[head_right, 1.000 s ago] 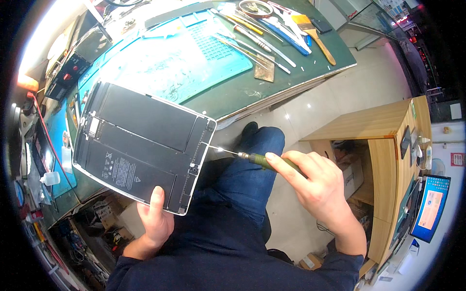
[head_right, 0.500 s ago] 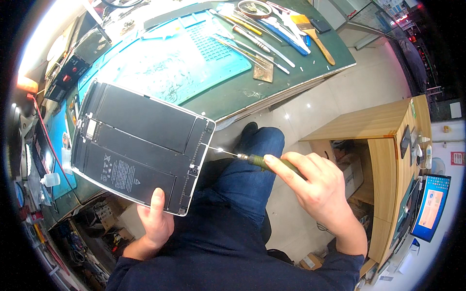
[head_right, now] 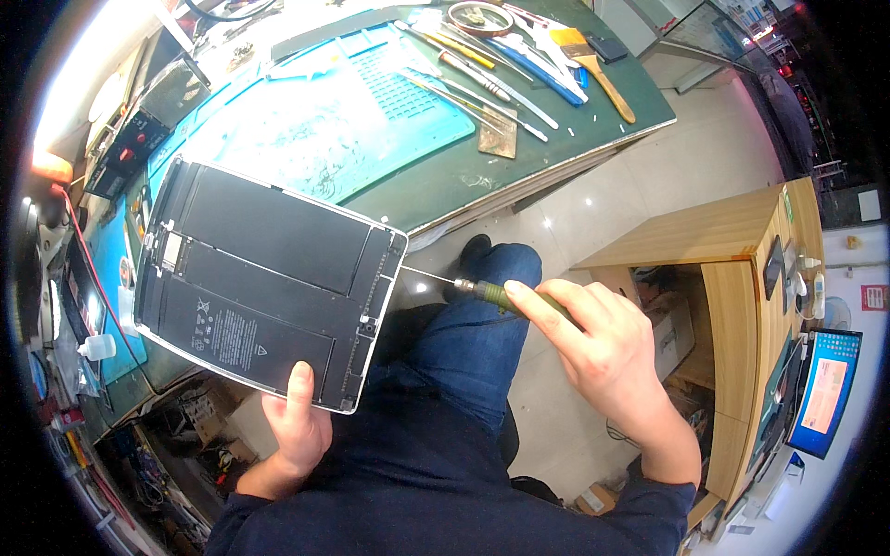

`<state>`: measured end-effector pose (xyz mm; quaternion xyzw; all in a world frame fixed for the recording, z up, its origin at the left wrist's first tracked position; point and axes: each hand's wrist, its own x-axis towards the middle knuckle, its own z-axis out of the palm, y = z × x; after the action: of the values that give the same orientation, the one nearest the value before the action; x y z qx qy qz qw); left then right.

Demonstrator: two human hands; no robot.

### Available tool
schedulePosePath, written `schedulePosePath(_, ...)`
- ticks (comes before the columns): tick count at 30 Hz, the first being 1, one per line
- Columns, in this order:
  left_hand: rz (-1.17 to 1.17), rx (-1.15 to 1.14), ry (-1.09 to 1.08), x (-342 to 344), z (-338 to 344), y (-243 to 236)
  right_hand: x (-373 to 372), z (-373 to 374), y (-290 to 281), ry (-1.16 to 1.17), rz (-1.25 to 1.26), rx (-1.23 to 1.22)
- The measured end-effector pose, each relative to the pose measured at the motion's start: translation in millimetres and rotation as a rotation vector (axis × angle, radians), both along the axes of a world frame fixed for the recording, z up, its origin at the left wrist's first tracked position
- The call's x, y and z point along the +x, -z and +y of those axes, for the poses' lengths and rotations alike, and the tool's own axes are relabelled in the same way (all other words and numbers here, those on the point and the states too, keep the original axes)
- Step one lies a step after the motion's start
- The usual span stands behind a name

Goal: The person uses a screwdriver to remove screws from a tablet's back cover, then uses a prying tool to separate the cover from the device. They continue to unscrew and pry components while working at a cluttered electronics repair workbench.

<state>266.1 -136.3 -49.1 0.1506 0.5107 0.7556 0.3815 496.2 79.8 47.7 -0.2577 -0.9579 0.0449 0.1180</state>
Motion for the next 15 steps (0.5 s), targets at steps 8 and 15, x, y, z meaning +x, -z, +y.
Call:
schedulePosePath(8,0.057,0.014,0.047,-2.2,-4.3,7.0,-0.9,3.8,2.2,0.026,0.014,0.043)
schedulePosePath(15,-0.005,0.022,0.02,0.1,1.2,-2.0,0.4,1.6,5.8,0.034,0.02,0.024)
